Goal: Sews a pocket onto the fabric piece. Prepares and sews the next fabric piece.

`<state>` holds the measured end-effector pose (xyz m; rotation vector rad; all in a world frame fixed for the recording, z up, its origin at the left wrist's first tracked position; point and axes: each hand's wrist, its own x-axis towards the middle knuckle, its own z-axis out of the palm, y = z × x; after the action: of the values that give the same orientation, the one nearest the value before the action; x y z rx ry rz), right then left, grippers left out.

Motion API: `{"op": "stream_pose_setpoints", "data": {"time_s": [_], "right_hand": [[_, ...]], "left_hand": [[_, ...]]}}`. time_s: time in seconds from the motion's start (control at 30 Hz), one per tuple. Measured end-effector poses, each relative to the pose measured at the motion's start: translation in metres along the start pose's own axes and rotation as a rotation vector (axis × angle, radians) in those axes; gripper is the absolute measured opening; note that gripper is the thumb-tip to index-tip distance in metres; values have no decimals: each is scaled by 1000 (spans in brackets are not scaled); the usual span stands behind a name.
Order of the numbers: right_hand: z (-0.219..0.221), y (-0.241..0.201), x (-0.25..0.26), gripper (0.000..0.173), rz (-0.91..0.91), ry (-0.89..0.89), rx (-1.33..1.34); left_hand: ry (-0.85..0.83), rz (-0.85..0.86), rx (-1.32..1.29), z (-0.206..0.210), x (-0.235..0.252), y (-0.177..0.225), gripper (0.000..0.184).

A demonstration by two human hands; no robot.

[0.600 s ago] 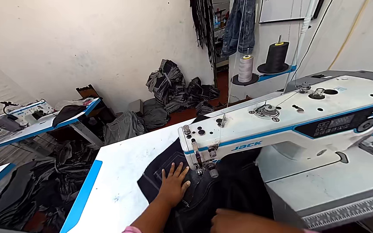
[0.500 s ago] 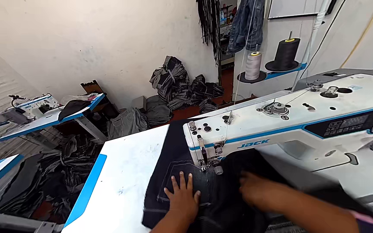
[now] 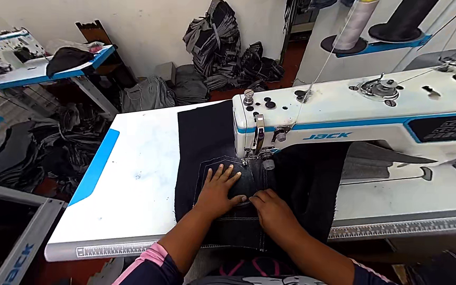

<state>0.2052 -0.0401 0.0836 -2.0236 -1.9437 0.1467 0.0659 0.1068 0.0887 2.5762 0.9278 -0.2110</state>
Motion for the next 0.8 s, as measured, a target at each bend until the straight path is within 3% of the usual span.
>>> {"op": "stream_pose_setpoints", "data": {"time_s": [0.07,0.17,0.3,0.43,0.67,0.8], "right_hand": [[19,9,-5,21,-155,239,-34],[25,11,-11,22,-251,330,-97],[27,5,-27,29,-256,319,-168],[32,14,-38,53,-213,220,-45],[10,26,-4,50,-141,-10,27],[15,43,16,46,-169,50,39]], "left_hand": [[-14,20,-2,-5,0,-2,81],[-57,34,28,-7,-2,-3,90],[-87,26,49,-11,0,-1,93],[-18,46,40,-11,8,-5,91],[55,69,45,-24,39,-18,90],[38,42,47,-34,54,-21,87]]}}
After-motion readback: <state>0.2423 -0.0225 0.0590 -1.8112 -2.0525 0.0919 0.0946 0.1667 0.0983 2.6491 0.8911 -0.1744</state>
